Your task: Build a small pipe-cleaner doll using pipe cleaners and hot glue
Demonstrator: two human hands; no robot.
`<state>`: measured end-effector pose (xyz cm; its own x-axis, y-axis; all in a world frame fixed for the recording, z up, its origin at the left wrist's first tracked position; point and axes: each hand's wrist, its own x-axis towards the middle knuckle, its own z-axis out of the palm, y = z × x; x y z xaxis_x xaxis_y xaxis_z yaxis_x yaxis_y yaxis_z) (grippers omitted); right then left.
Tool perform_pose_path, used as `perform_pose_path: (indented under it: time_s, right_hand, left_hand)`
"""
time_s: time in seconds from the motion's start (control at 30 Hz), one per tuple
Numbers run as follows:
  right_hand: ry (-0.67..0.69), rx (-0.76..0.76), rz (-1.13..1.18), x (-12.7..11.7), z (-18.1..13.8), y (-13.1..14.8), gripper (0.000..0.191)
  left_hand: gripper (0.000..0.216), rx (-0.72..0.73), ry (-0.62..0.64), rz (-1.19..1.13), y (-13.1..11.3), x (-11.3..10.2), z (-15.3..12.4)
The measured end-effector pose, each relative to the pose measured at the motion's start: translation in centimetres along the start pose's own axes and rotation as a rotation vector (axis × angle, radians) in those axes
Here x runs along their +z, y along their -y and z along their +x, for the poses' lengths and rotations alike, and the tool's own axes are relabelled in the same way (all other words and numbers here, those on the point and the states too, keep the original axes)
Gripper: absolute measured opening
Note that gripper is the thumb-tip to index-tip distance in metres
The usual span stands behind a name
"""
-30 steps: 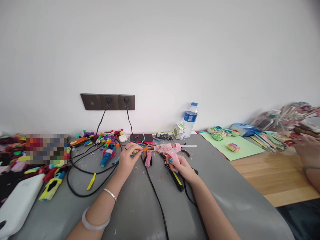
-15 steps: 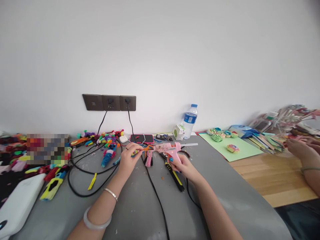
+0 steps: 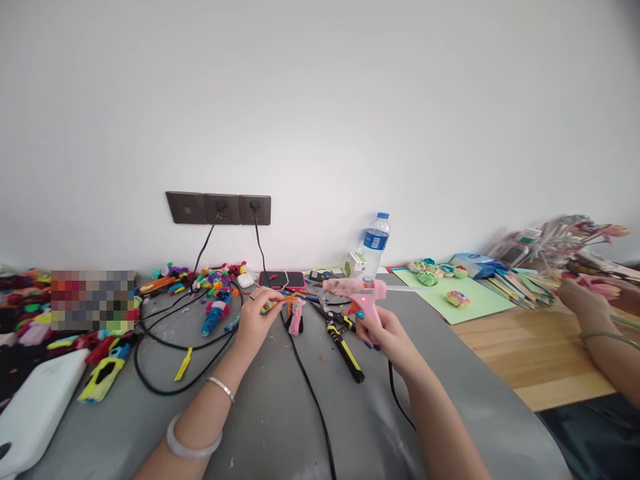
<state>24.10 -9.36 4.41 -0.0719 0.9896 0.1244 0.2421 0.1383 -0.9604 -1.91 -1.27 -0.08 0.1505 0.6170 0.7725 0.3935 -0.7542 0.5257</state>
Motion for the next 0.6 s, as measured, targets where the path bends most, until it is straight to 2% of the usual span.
perform_pose_path:
  time_s: [0.13,0.23,0.37,0.43,0.5,0.6]
  right_hand:
    - [-0.227,0.022,0.212,-0.8,-0.8,-0.4,0.049]
    - [-0.339,0.127,0.210,-2.8,-1.1,-1.2,0.053]
    - [-0.398,0.365,-0.126,-6.7,-1.3,-3.4,0.056]
    - [-0.367,0.473,-0.335,-8.5,-1.4,-4.7,0.054]
    - [-0.311,0.503,-0.515,-9.8,-1.5,-5.9,0.055]
    - [-0.298,0.501,-0.692,-10.7,-1.9,-6.9,0.054]
  left_hand:
    - [0.006,-0.021,-0.002,-0.030,-0.1,0.0,0.0]
    - [0.006,-0.043,0.004,-0.047,-0.2,0.0,0.0]
    - [0.005,-0.055,-0.002,-0.062,-0.2,0.1,-0.1]
    - [0.006,-0.051,-0.002,-0.065,-0.2,0.1,-0.1]
    - [0.006,-0.044,0.001,-0.063,-0.2,0.1,-0.1]
    - [0.007,-0.032,0.006,-0.062,-0.4,0.1,0.0]
